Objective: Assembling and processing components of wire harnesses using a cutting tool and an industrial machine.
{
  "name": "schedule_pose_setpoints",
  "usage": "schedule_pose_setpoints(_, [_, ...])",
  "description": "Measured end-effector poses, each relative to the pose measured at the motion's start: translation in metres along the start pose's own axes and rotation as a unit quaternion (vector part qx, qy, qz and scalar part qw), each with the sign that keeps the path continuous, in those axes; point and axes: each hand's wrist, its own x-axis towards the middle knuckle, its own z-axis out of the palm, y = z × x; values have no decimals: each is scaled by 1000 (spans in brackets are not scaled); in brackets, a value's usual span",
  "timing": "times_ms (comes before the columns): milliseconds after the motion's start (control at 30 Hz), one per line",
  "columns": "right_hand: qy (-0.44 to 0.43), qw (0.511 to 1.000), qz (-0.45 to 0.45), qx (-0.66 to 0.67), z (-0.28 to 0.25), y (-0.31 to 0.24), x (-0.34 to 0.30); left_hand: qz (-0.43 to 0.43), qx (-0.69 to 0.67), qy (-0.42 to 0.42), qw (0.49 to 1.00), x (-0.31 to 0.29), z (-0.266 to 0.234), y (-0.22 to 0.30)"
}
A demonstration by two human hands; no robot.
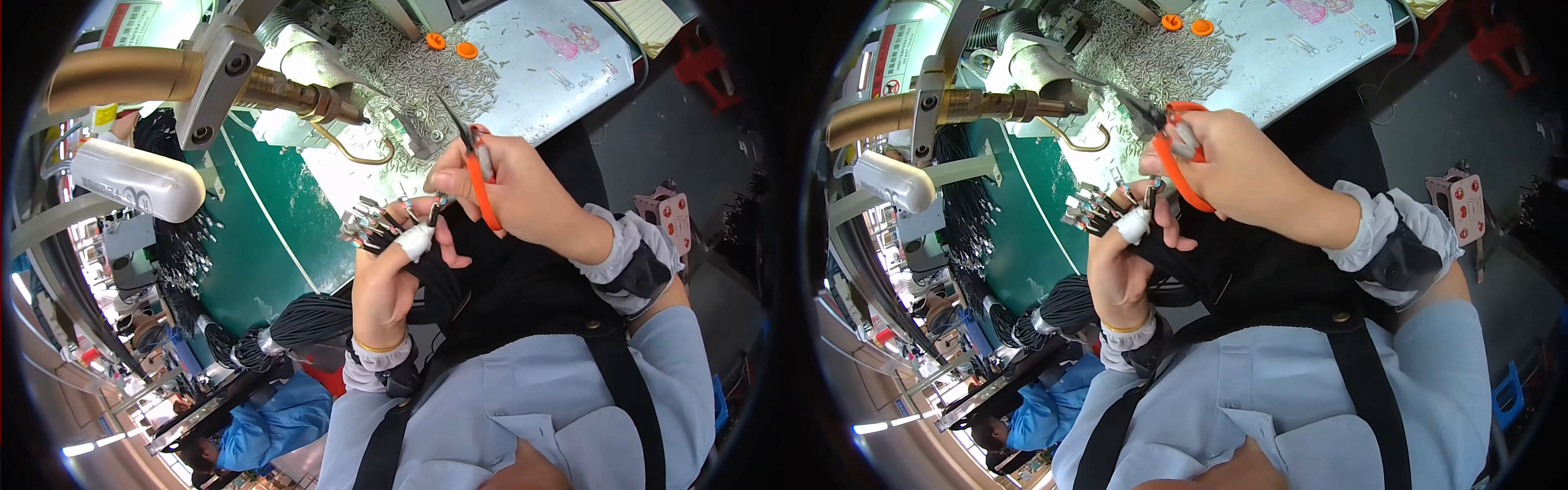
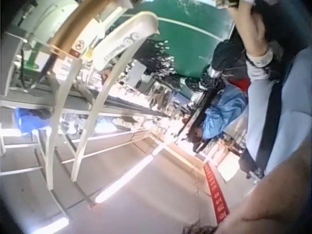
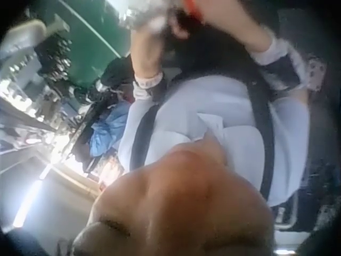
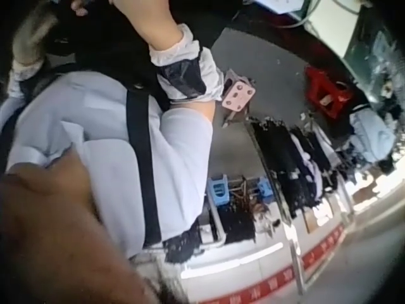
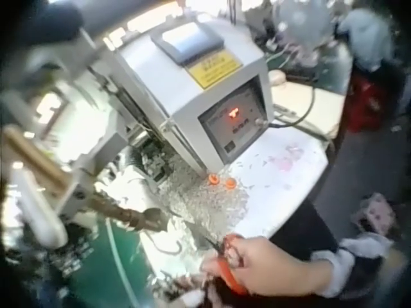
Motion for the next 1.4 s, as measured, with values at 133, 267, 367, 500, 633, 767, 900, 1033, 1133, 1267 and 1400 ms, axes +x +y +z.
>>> schedule_pose_setpoints(133, [31, 908, -250, -335, -3, 3, -16, 52, 25, 29, 998, -2, 5, -1])
schedule_pose_setpoints(267, [45, 806, -363, -465, -2, 3, -16, 88, 51, 95, 990, 3, 1, -9])
schedule_pose_setpoints(367, [48, 803, -368, -466, -2, 4, -14, 105, 101, 73, 987, 1, 5, -7])
schedule_pose_setpoints(500, [55, 856, -320, -402, 5, 9, -14, 161, 232, 130, 950, -1, 4, -13])
schedule_pose_setpoints(633, [50, 983, -125, -125, 10, 4, -15, 255, 285, 163, 910, 1, 9, -23])
schedule_pose_setpoints(767, [12, 996, 55, 76, 11, 2, -19, 257, 256, 161, 918, 3, 11, -22])
schedule_pose_setpoints(900, [77, 973, -122, -181, 15, 10, -25, 286, 325, 149, 889, 4, 13, -24])
schedule_pose_setpoints(1033, [68, 979, -91, -169, 15, 14, -26, 380, 463, 112, 793, 7, 5, -28])
schedule_pose_setpoints(1133, [57, 998, 26, -10, 13, 19, -22, 338, 424, 110, 833, 5, 3, -27])
schedule_pose_setpoints(1267, [5, 1000, 24, -8, 8, 18, -20, 145, 189, 110, 965, 3, 2, -15])
schedule_pose_setpoints(1400, [19, 996, 2, 92, 11, 16, -22, 119, 106, 75, 984, -1, 0, -11])
